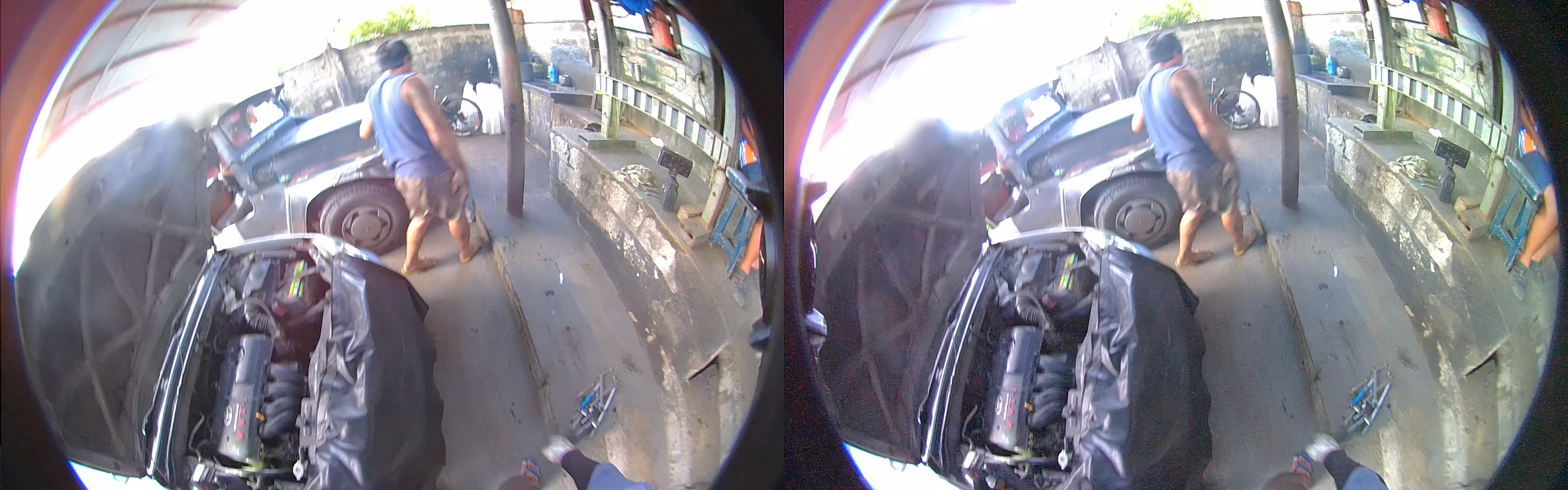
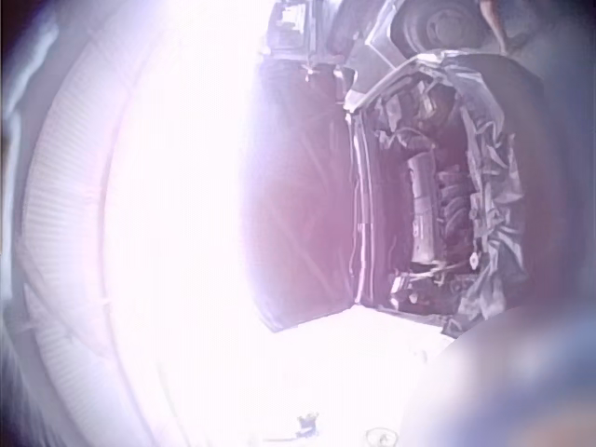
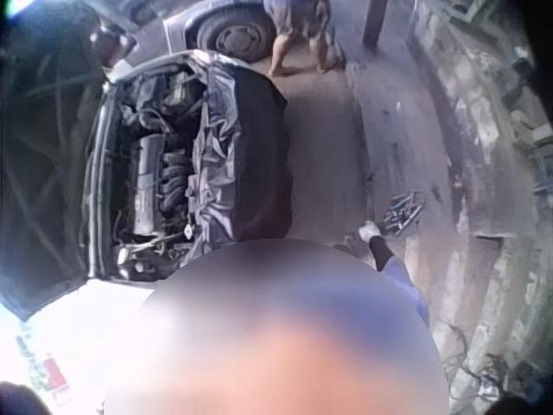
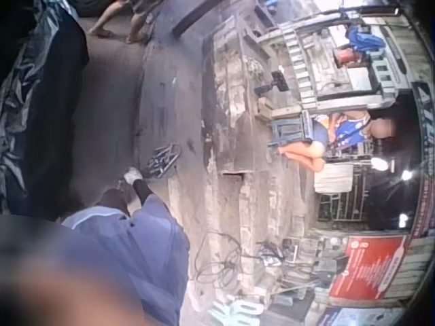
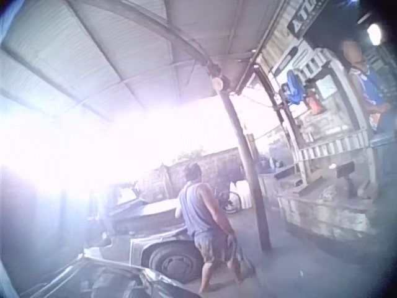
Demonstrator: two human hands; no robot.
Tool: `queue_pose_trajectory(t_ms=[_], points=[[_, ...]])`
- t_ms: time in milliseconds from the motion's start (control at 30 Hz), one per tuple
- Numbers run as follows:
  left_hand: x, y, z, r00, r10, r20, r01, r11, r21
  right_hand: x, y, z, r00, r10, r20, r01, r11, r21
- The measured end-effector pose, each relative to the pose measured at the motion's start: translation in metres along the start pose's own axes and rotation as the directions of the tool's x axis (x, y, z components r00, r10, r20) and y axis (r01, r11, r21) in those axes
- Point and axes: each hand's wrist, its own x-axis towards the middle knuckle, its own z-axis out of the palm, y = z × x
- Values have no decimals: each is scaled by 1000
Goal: The person works under the hood of a Toyota, using a wrench to loosen and remove bolts from the engine area. They manipulate hoses and components with gloved hands, occasionally repositioning a protective cover. The task involves repeated tightening and loosening actions on engine parts.
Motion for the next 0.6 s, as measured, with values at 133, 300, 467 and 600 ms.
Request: queue_pose_trajectory(t_ms=[133, 300, 467, 600], points=[[90, 71, -20, 933, 214, 288, -132, 951, -279, -40, -189, -96, 986, -162, 44, 156, 980, 125], [129, 299, 8, 383, 847, 369, -610, 532, -588, -78, -310, -135, 945, -324, -36, 318, 892, 323], [59, 423, -4, -59, 994, 87, -681, 23, -732, -45, -221, -60, 508, -852, -126, 598, 454, -661], [27, 451, -12, -148, 984, -96, -616, -168, -769, -74, -107, -26, 995, -95, -5, 95, 987, 126]])
